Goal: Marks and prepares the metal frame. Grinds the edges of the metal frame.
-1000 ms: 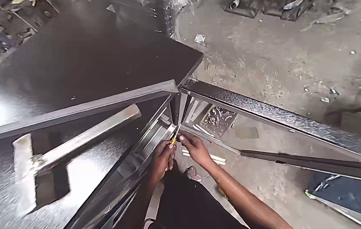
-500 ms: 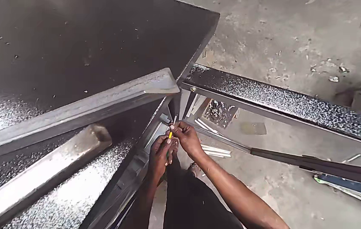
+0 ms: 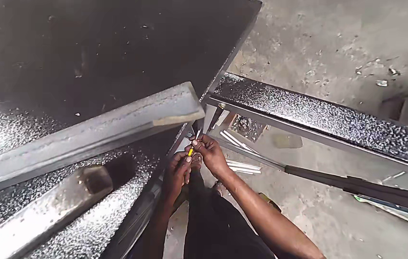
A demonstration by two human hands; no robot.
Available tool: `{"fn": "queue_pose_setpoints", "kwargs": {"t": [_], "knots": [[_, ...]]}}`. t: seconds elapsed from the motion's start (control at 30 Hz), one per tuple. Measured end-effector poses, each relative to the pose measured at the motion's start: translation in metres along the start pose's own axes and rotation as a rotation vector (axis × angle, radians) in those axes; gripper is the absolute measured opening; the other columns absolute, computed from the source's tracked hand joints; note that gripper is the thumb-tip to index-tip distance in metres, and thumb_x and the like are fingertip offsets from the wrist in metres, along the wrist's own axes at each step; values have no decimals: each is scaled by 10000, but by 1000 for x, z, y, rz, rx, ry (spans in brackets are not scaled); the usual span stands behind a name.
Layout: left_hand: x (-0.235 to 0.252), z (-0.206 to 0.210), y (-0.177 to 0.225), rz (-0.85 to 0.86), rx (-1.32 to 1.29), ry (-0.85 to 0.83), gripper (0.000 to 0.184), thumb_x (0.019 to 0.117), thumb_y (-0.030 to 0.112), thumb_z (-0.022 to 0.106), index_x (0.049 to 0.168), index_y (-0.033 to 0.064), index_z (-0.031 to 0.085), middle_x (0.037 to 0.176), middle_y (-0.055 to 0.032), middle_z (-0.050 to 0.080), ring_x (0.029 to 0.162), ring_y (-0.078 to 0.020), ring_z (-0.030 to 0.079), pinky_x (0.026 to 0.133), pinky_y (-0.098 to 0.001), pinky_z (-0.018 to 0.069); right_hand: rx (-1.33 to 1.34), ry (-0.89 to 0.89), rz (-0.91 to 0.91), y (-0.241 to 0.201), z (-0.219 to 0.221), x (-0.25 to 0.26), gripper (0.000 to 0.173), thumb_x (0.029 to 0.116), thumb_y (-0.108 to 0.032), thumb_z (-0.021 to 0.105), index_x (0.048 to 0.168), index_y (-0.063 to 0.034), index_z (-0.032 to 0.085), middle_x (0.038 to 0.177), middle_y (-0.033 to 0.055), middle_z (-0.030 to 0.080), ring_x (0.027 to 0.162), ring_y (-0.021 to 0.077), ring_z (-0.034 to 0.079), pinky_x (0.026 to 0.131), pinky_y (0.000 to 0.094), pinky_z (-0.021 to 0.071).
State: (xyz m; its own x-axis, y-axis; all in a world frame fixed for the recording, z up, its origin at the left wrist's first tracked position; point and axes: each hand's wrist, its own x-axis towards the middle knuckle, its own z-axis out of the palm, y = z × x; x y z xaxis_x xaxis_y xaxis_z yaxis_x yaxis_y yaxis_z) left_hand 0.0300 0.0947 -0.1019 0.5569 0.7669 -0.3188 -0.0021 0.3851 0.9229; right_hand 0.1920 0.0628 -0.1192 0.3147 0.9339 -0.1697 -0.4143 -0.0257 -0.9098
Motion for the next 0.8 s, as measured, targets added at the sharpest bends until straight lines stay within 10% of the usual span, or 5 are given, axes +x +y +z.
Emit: {"fn": "queue_pose_setpoints", "kwargs": {"t": [0.8], "knots": [[2,-3,11,-205,-242,-51,311,1049,184,449,1229,-19,600,671,-21,574,404,-45,476,360,-181,431,-6,51,-25,-2,6,0,209,1042,-72,555,1211,50,546,811,124,714,747,208,720,749,365,620]]}}
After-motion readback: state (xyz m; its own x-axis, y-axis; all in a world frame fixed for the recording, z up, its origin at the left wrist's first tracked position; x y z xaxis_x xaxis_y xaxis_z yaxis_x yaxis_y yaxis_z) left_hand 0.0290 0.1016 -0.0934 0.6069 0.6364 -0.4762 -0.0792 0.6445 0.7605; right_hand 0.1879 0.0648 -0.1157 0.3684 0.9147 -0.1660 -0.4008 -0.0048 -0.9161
